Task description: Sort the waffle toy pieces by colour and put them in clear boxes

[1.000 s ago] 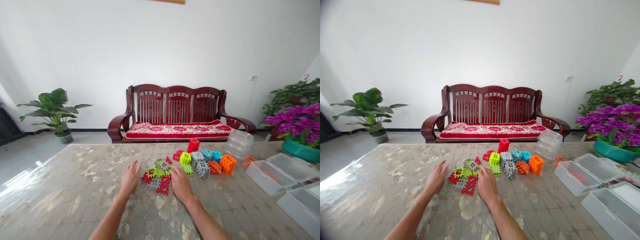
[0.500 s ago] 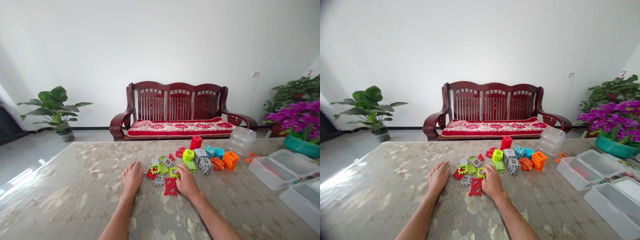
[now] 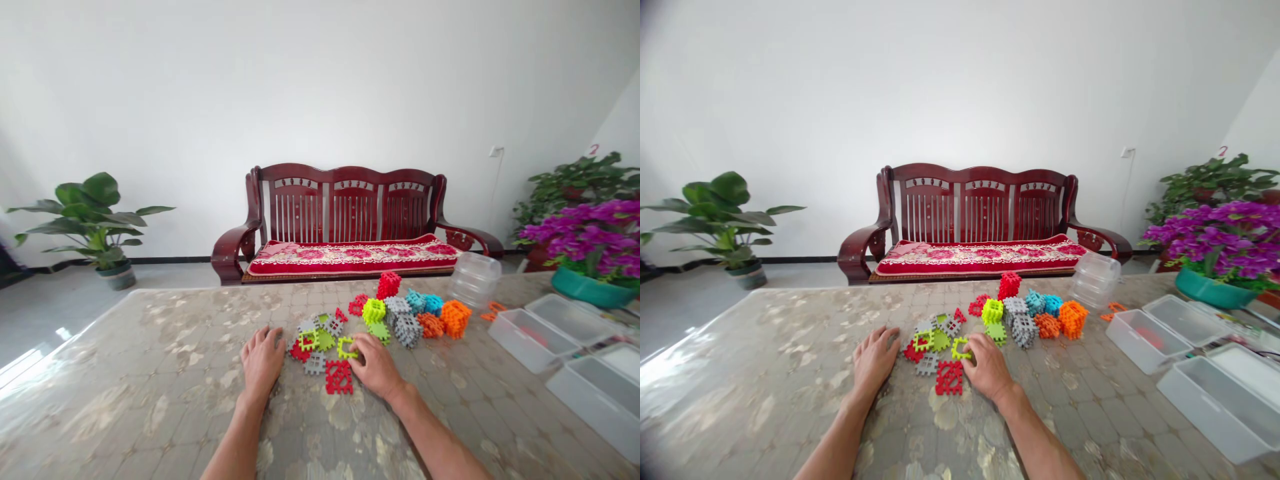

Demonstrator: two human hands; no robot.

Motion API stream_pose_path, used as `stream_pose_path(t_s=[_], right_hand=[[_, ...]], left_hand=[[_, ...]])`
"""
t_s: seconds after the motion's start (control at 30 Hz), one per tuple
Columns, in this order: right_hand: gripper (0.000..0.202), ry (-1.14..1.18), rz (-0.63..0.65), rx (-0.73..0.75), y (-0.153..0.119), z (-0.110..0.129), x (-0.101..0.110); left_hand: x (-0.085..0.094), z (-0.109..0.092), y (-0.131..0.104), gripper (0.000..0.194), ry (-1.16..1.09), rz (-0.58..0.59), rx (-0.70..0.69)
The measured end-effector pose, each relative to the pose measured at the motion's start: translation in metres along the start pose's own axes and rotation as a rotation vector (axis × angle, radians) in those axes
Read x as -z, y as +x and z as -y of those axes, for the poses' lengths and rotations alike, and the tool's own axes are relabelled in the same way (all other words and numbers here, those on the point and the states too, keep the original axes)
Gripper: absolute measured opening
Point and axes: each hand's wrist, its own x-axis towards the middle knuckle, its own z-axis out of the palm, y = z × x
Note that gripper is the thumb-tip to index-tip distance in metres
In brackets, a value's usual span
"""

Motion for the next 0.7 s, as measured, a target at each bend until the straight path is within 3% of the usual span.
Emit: stream_pose_path(t_s=[0.13,0.3,0.47,0.7], right_hand=[[0.026,-0.06,-0.133,0.007,0.005,0.002,0.014],[0.036,-0.282,-0.31,-0.152,0.031,-0.021,0.055],[0.045,-0.47,-0.221,-0.241,0.057,-0.041,0.085],[0.05,-0.519,-0.082,-0.242,0.068,-0.047,0.085]], left_hand=[[-0.001,0.001,0.0,0.04,0.003,-0.009,-0.006],[-0.003,0.002,0.001,0.039,-0.008,-0.022,-0.012],[-0.004,0.002,0.003,0.039,-0.012,-0.025,-0.017],[-0.005,0.002,0.003,0.038,-0.009,-0.033,-0.03]])
